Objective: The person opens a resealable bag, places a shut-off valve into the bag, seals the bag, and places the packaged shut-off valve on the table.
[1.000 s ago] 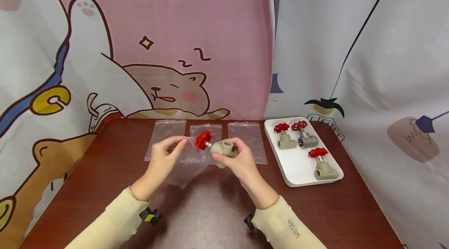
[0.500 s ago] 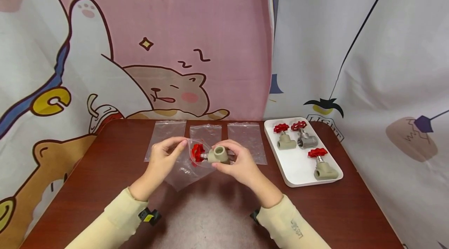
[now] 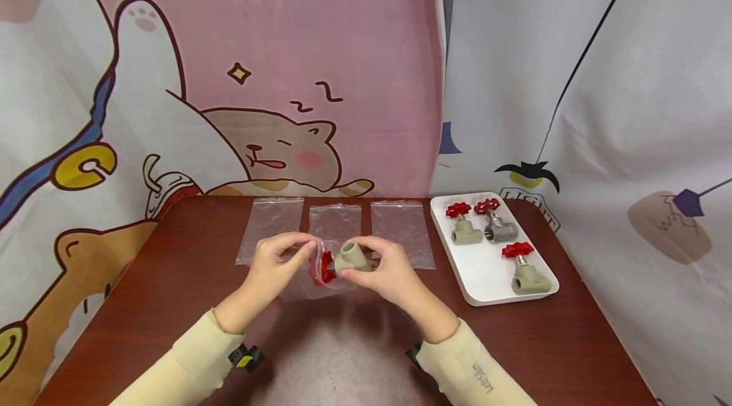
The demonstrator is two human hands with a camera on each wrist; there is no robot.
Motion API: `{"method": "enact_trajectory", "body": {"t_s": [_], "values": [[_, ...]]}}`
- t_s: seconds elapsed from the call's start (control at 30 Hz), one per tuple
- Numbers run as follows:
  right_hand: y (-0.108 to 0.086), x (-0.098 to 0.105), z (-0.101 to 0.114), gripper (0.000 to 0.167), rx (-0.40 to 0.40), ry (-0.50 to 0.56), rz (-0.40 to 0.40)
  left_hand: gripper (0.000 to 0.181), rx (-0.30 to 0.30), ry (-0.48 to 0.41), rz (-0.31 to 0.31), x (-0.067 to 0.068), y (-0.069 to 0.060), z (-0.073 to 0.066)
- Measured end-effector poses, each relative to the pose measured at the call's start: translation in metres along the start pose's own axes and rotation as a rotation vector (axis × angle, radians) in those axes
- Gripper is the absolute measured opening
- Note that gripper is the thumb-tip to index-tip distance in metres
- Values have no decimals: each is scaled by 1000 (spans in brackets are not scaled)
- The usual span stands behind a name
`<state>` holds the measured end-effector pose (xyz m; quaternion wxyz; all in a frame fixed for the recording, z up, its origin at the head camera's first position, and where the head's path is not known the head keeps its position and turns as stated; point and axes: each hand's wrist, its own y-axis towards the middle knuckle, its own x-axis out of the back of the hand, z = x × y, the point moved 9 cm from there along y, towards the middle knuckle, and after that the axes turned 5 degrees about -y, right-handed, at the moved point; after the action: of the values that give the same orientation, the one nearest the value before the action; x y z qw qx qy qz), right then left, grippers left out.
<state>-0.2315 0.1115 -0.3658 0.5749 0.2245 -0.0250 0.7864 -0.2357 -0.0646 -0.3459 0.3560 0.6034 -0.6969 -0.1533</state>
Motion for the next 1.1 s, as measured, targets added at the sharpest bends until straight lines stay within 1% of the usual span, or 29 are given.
{"method": "enact_trajectory", "body": {"t_s": [0.13, 0.2, 0.33, 0.47, 0.57, 0.67, 0.8, 0.93, 1.1], "values": [[1, -5, -1, 42, 5, -20, -16, 8, -29, 27, 17, -2, 0, -4], [1, -6, -1, 43, 6, -35, -33, 7, -31, 25, 17, -2, 1, -6], [1, -8, 1, 44, 18, -108, -86, 7, -30, 28, -11, 0, 3, -7], [1, -12, 8, 45, 36, -191, -123, 7, -42, 62, -50, 3, 5, -10], [1, -16, 12, 45, 39, -211, -148, 6, -50, 68, -64, 3, 7, -12], [1, -20, 16, 44, 40, -218, -172, 6, -43, 58, -72, 3, 7, -13], [2, -26, 17, 43, 42, -243, -178, 6, -24, 41, -78, 4, 8, -13], [2, -31, 17, 44, 57, -287, -170, 6, -34, 56, -87, 4, 8, -16], [1, -34, 17, 41, 75, -309, -172, 6, -40, 63, -87, 4, 7, -18]]}}
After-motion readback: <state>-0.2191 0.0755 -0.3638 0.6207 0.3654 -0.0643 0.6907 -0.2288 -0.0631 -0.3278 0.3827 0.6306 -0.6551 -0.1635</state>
